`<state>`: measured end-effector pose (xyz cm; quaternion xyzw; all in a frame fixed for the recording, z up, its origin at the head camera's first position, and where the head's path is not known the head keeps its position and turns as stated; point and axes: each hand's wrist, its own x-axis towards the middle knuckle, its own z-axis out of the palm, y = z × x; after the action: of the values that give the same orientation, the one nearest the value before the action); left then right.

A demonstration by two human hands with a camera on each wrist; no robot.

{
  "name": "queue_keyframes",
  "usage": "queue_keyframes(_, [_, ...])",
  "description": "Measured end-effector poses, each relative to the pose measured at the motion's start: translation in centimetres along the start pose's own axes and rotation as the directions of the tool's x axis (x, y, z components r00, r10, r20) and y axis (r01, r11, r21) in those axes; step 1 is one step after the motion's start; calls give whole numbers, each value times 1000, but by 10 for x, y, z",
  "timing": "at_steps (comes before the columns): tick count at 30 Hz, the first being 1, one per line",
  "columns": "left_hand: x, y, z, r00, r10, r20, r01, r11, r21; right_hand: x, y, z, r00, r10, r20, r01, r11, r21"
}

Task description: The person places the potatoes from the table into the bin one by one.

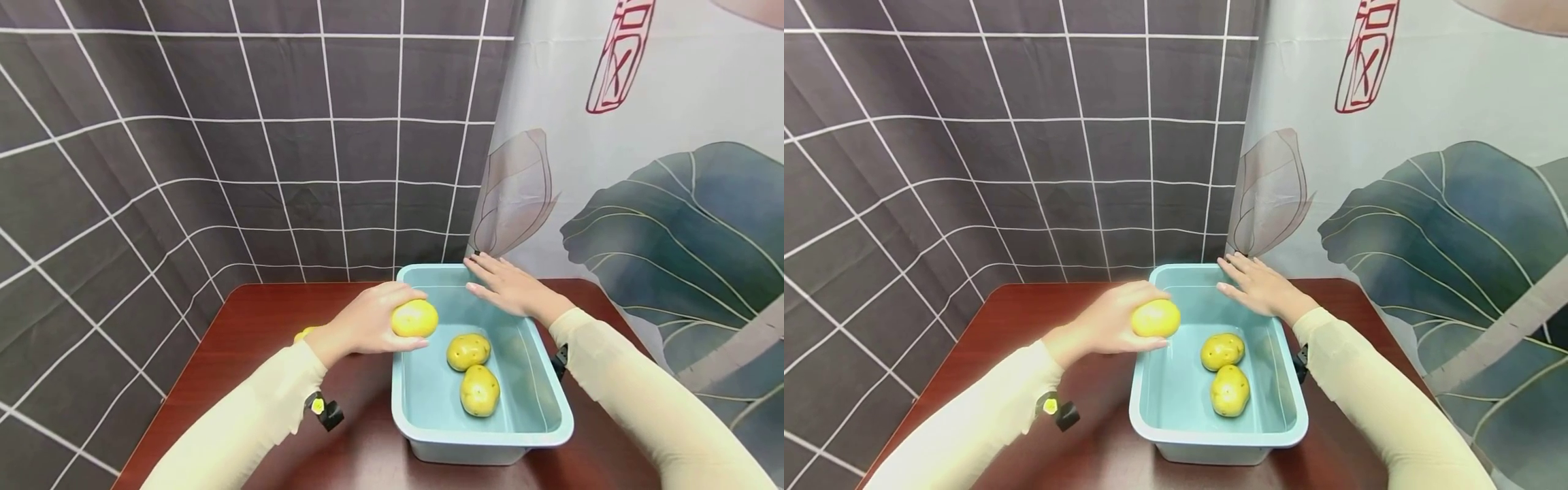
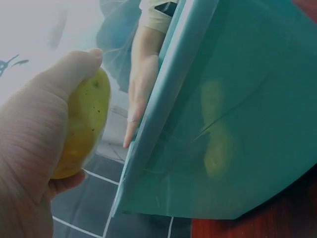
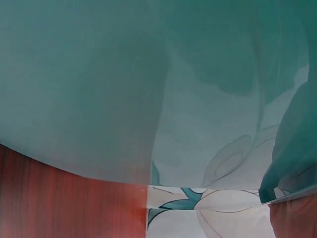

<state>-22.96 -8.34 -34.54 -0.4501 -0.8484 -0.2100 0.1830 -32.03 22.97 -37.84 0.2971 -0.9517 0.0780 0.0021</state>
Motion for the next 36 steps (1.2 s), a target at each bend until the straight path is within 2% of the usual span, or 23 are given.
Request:
queue_keyframes(3, [10, -1, 2, 997, -10, 71, 9, 1000, 8, 0, -1, 0, 1000, 3, -3, -3, 1000, 0])
queue_keyframes(7, [20, -4, 7, 986, -28, 166, 23, 999, 30, -1, -2, 0, 1000, 7, -4, -7, 1000, 1])
queue_keyframes(14, [35, -5, 12, 948, -40, 315, 22, 998, 63, -2, -3, -2, 1000, 11, 0, -11, 1000, -1])
queue_keyframes(24, [52, 1, 16, 913, -12, 407, -15, 998, 63, -2, -4, -4, 1000, 17, 14, -17, 1000, 10])
queue_keyframes(30, [65, 6, 26, 892, 7, 451, -48, 996, 79, -2, -2, -3, 1000, 12, 10, -13, 1000, 6])
queue_keyframes(36, [78, 11, 40, 875, -11, 485, -33, 996, 82, -2, -2, -1, 1000, 4, -1, -4, 1000, 0])
